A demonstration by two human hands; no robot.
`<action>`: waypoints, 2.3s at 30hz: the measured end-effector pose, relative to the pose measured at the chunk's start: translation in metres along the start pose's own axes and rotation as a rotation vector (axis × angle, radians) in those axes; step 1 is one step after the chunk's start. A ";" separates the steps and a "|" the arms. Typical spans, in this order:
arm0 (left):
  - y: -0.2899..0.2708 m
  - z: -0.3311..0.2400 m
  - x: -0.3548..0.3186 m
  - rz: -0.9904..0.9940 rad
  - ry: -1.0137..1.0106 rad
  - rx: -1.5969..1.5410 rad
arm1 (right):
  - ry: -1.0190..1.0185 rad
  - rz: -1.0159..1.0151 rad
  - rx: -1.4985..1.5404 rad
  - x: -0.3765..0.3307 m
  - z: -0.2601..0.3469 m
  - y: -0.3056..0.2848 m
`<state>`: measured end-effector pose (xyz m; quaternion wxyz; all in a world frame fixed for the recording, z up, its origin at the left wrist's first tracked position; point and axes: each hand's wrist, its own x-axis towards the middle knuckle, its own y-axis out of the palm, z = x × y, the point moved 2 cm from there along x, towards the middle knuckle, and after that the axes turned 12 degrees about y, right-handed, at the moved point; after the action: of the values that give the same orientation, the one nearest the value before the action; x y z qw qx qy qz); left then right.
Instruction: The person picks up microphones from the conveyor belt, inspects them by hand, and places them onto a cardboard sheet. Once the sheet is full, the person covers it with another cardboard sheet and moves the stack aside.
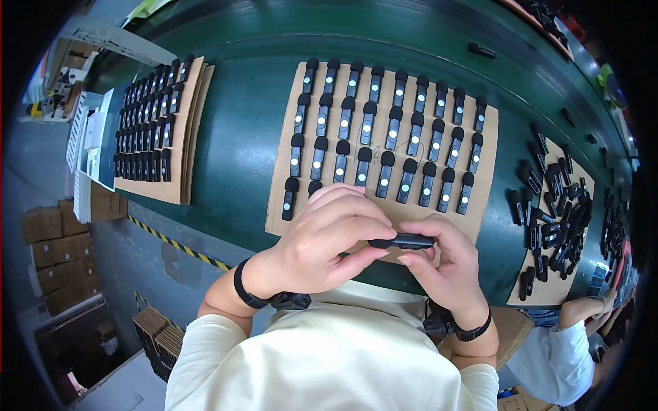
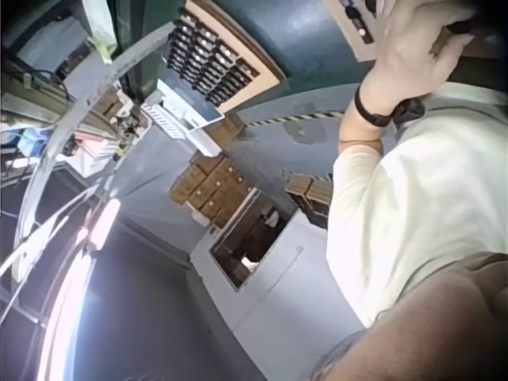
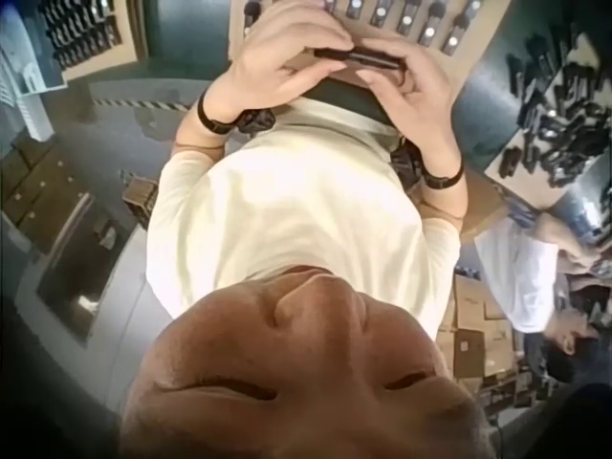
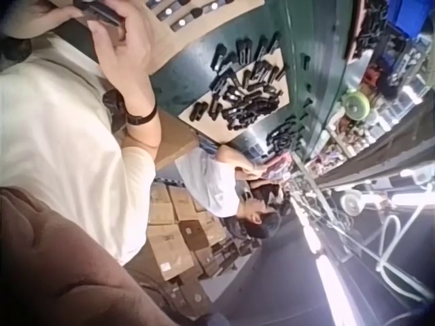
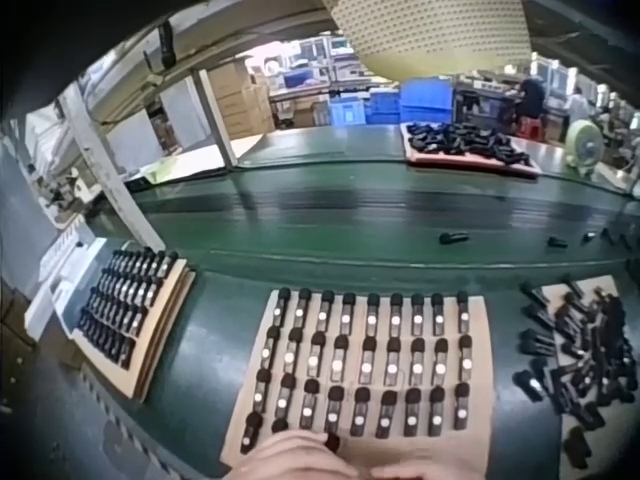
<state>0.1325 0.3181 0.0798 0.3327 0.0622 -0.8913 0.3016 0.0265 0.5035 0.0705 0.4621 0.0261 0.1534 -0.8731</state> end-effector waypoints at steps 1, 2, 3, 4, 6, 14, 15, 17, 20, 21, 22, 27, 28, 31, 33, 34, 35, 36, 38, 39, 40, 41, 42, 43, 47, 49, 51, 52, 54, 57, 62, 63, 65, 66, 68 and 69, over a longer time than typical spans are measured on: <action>0.001 0.000 -0.001 0.001 -0.001 -0.002 | -0.043 0.009 0.005 0.001 -0.003 0.000; 0.002 0.001 -0.002 0.000 -0.013 -0.013 | -0.086 0.017 0.010 0.001 -0.004 0.001; 0.002 0.001 -0.003 -0.002 -0.026 -0.023 | -0.084 0.017 0.011 0.001 -0.006 0.000; 0.002 0.001 -0.004 -0.003 -0.038 -0.034 | -0.119 -0.005 -0.002 0.001 -0.004 0.001; 0.003 0.001 -0.006 -0.010 -0.065 -0.073 | -0.190 -0.047 -0.028 0.002 -0.003 0.002; 0.006 -0.001 -0.003 0.031 -0.165 -0.110 | -0.424 -0.176 -0.189 0.005 -0.001 0.006; 0.006 -0.001 -0.004 0.018 -0.146 -0.099 | -0.424 -0.176 -0.189 0.004 0.000 0.006; 0.007 -0.001 -0.004 0.006 -0.128 -0.087 | -0.409 -0.187 -0.184 0.004 0.002 0.007; 0.008 -0.004 -0.001 -0.012 -0.065 -0.032 | -0.417 -0.196 -0.191 0.004 0.003 0.007; 0.008 -0.004 -0.001 -0.012 -0.065 -0.032 | -0.433 -0.202 -0.200 0.004 0.003 0.007; 0.008 -0.004 -0.001 -0.008 -0.055 -0.020 | -0.448 -0.207 -0.210 0.004 0.003 0.007; 0.007 -0.006 0.000 0.004 -0.030 0.017 | -0.487 -0.218 -0.225 0.005 0.004 0.008; 0.007 -0.006 0.000 0.005 -0.027 0.023 | -0.484 -0.229 -0.228 0.005 0.005 0.008; 0.008 -0.004 -0.001 0.000 -0.021 0.019 | -0.478 -0.251 -0.234 0.005 0.005 0.008; 0.008 -0.004 -0.001 -0.003 -0.018 0.018 | -0.496 -0.233 -0.231 0.006 0.005 0.007; 0.008 -0.004 -0.001 -0.003 -0.019 0.017 | -0.505 -0.224 -0.230 0.006 0.005 0.007; 0.008 -0.004 -0.001 -0.004 -0.020 0.017 | -0.505 -0.225 -0.230 0.006 0.005 0.007; 0.008 -0.004 -0.001 -0.004 -0.021 0.016 | -0.506 -0.225 -0.231 0.006 0.006 0.007; 0.008 -0.004 0.000 -0.004 -0.019 0.018 | -0.508 -0.225 -0.232 0.007 0.006 0.006; 0.007 -0.004 0.000 -0.004 -0.017 0.019 | -0.509 -0.224 -0.232 0.007 0.006 0.006; 0.007 -0.004 0.001 -0.004 -0.016 0.020 | -0.502 -0.218 -0.222 0.007 0.005 0.007; 0.007 -0.004 0.001 -0.004 -0.015 0.020 | -0.496 -0.212 -0.212 0.006 0.004 0.007; 0.007 -0.004 0.001 -0.011 -0.023 0.020 | -0.490 -0.205 -0.202 0.006 0.003 0.007; 0.006 -0.005 0.002 -0.018 -0.031 0.021 | -0.490 -0.206 -0.202 0.006 0.002 0.007; 0.008 -0.003 -0.001 -0.006 -0.043 0.027 | -0.470 -0.199 -0.156 0.004 -0.001 0.007; 0.009 -0.001 -0.003 0.003 -0.045 0.029 | -0.423 -0.158 -0.052 0.002 0.004 0.004; 0.013 0.001 -0.003 0.036 -0.076 -0.004 | -0.401 -0.139 -0.002 0.002 0.006 0.003; 0.014 0.001 -0.004 0.052 -0.091 -0.020 | -0.409 -0.137 -0.012 0.003 0.006 0.003; 0.015 0.002 -0.005 0.059 -0.105 -0.021 | -0.425 -0.133 -0.033 0.004 0.007 0.004; 0.015 0.004 -0.007 0.074 -0.133 -0.028 | -0.390 -0.132 -0.068 0.003 0.003 0.005; -0.002 0.006 -0.018 0.097 -0.168 0.022 | -0.313 -0.161 -0.182 -0.001 -0.014 0.013; -0.006 0.007 -0.021 0.092 -0.191 0.037 | -0.312 -0.162 -0.183 -0.001 -0.016 0.014; -0.014 0.008 -0.025 0.085 -0.214 0.053 | -0.372 -0.204 -0.324 0.000 -0.018 0.019; -0.017 0.008 -0.026 0.054 -0.244 0.074 | -0.402 -0.224 -0.395 0.000 -0.019 0.021; -0.024 0.008 -0.030 -0.008 -0.301 0.116 | -0.420 -0.223 -0.467 0.000 -0.026 0.027; -0.028 0.009 -0.032 -0.009 -0.301 0.116 | -0.437 -0.222 -0.538 0.000 -0.029 0.030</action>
<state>0.1607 0.2878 0.0685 0.1924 0.1298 -0.9120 0.3383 0.0484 0.4962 0.0351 0.3768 -0.3004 0.2769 -0.8314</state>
